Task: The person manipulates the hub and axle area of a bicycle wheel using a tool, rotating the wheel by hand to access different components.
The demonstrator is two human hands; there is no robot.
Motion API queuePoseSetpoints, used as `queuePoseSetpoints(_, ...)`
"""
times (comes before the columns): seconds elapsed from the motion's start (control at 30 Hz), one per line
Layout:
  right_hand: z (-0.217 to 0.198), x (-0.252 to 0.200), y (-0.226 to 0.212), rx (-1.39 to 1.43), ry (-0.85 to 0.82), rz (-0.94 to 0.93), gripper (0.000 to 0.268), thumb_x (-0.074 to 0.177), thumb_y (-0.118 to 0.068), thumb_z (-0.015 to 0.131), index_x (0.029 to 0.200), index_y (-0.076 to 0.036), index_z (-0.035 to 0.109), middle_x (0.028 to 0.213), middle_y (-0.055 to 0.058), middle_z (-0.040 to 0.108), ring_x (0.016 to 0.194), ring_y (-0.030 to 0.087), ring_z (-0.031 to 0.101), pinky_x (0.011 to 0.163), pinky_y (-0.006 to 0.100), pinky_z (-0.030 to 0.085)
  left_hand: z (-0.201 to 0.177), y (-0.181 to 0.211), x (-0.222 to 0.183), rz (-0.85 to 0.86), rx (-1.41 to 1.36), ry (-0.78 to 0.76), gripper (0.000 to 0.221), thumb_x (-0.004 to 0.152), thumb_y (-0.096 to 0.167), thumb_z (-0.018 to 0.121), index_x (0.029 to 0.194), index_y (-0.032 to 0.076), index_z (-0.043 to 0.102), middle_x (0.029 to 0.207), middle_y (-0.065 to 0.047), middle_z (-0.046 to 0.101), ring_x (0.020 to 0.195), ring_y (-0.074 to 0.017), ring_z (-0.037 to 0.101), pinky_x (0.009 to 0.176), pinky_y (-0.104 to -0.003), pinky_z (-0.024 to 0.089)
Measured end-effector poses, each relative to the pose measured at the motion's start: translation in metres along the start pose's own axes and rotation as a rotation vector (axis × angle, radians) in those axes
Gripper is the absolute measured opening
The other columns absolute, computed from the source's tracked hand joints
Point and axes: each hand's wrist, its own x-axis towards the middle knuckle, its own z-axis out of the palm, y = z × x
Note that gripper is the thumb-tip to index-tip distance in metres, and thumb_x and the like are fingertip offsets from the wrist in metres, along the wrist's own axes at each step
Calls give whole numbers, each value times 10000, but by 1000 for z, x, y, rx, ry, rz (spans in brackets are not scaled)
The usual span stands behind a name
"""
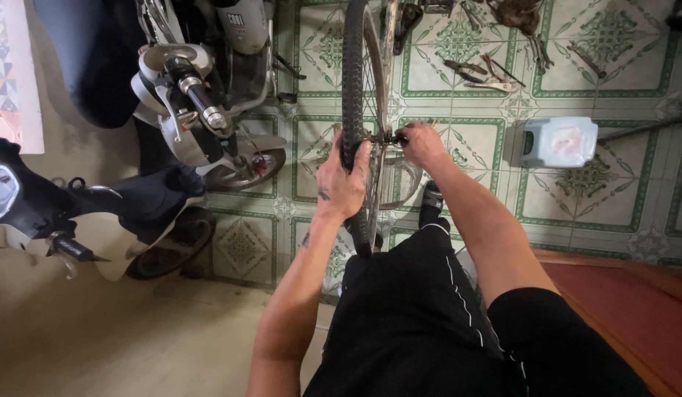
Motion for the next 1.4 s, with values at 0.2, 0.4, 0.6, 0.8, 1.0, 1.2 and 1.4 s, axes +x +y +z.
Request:
queuePoseSetpoints(0.2,-12,-4,-12,81,-152,105,277,921,-257,655,1140,-110,741,1062,187,707,983,396,679,893,487,542,-1,0,1,-25,40,-43,553,1022,570,474,1323,119,577,917,-119,741,858,-323,742,844,-439,562)
queuePoseSetpoints(0.4,-3,-8,-8,103,-80,32,251,899,-189,626,1097,-95,749,1008,208,713,947,432,676,868,511,541,0,-4,1,4,36,-6,562,1017,528,514,1400,119,536,1024,-159,739,960,-362,718,849,-455,549)
queuePoseSetpoints(0.6,6,-20,-13,114,-191,157,280,805,-227,647,1002,-52,743,906,247,729,896,436,698,851,514,555,3,-7,-1,88,-36,65,456,1031,423,591,1370,118,576,1068,-155,749,982,-354,727,865,-438,552)
queuePoseSetpoints(0.8,9,-18,-16,167,-342,297,279,787,-259,647,926,-44,759,859,223,768,863,382,741,842,459,591,-2,6,-2,-16,-80,29,437,1012,414,582,1337,122,582,1001,-141,739,882,-318,720,831,-419,558)
queuePoseSetpoints(1.0,19,-16,-20,852,-418,561,254,812,-191,762,902,47,775,794,155,772,631,233,717,578,375,586,-2,8,0,10,-66,18,440,1019,439,568,1322,120,575,1003,-137,744,899,-321,716,831,-423,541)
queuePoseSetpoints(1.2,5,-18,-33,1020,-405,646,143,808,-70,731,903,37,743,743,130,731,583,209,692,506,348,566,-2,0,3,75,27,16,441,1037,475,523,1288,120,594,1016,-153,742,953,-378,703,847,-460,527)
queuePoseSetpoints(1.4,23,-22,-27,1128,-375,712,157,842,-73,707,877,79,715,748,147,714,580,219,679,504,351,564,1,-3,5,60,43,34,496,1023,471,549,1353,100,562,962,-163,736,912,-379,698,827,-466,520)
